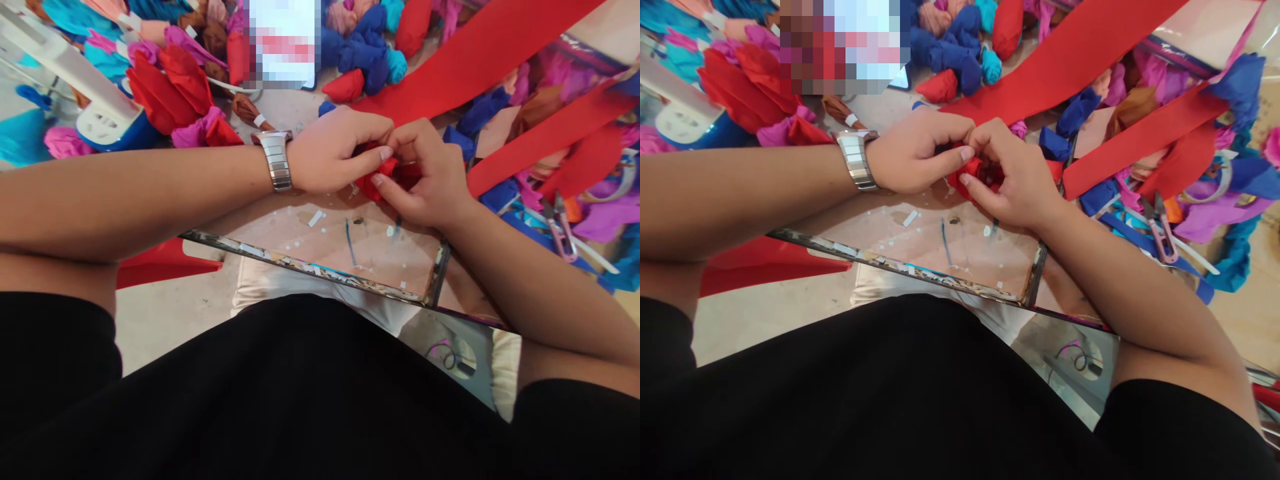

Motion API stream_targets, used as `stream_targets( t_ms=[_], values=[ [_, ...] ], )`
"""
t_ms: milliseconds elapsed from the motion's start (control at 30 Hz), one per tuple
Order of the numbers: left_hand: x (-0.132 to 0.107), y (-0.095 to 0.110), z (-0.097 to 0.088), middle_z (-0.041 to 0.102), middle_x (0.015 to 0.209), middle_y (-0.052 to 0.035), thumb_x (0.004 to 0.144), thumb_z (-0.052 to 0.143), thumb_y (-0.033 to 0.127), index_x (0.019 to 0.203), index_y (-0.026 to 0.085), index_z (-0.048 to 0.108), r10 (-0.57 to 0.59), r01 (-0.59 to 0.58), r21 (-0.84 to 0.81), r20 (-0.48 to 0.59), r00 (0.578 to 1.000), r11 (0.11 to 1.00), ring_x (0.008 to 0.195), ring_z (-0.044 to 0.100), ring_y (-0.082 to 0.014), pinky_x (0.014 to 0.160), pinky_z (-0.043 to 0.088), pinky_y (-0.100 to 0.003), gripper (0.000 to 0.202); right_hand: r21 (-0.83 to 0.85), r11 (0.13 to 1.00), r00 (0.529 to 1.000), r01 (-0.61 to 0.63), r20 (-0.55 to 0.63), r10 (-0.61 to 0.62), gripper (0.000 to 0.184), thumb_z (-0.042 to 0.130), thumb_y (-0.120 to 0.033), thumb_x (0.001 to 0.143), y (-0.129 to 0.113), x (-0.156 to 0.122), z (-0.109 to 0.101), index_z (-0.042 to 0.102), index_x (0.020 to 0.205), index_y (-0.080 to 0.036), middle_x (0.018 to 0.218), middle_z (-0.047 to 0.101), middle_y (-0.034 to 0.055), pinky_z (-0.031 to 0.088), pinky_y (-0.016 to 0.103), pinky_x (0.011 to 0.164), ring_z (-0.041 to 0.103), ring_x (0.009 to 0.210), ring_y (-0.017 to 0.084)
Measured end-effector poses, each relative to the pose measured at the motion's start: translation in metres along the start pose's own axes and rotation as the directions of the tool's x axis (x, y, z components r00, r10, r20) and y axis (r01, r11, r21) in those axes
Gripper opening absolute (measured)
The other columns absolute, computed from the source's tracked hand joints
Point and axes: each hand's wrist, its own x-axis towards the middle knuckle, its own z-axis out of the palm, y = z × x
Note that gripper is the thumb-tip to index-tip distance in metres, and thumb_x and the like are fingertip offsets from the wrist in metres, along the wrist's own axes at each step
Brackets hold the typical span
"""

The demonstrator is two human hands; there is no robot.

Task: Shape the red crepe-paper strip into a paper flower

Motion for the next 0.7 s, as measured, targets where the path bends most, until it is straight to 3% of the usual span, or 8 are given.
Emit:
stream_targets(
  t_ms=[267, 500, 700],
  values=[
    [-0.0005, -0.0018, -0.0003, 0.070, 0.075, -0.0061, 0.099, 0.051, 0.051, 0.081, 0.029, 0.067, 0.018, -0.018, 0.009, 0.005, 1.000, 1.000, 0.072, 0.064, -0.0252, 0.068, 0.046, -0.043, 0.032, 0.016, 1.000, 1.000, 0.011, -0.006, -0.011, 0.038, 0.069, -0.066, 0.098, -0.0004, 0.0012, -0.0001, 0.060, 0.113, -0.032, 0.080, 0.069, -0.0009, 0.065, 0.042, 0.077, 0.069, 0.073, 0.023],
    [-0.0001, -0.0015, -0.0008, 0.071, 0.083, -0.0068, 0.100, 0.048, 0.051, 0.082, 0.028, 0.065, 0.000, -0.001, 0.026, 0.042, 0.999, 1.000, 0.072, 0.060, -0.0237, 0.071, 0.046, -0.045, 0.033, 0.030, 0.999, 1.000, 0.018, 0.006, -0.018, 0.034, 0.070, -0.061, 0.099, 0.0015, 0.0006, -0.0002, 0.060, 0.114, -0.031, 0.083, 0.069, -0.0009, 0.066, 0.042, 0.079, 0.070, 0.076, 0.022],
    [0.0001, -0.0013, 0.0003, 0.071, 0.078, -0.0067, 0.099, 0.049, 0.051, 0.082, 0.030, 0.067, -0.004, 0.004, 0.012, 0.026, 1.000, 1.000, 0.072, 0.062, -0.0254, 0.070, 0.046, -0.046, 0.032, 0.020, 1.000, 1.000, 0.021, 0.014, -0.021, 0.033, 0.071, -0.058, 0.099, 0.0024, 0.0004, 0.0003, 0.060, 0.115, -0.031, 0.084, 0.070, -0.0010, 0.067, 0.043, 0.083, 0.071, 0.079, 0.023]
  ],
)
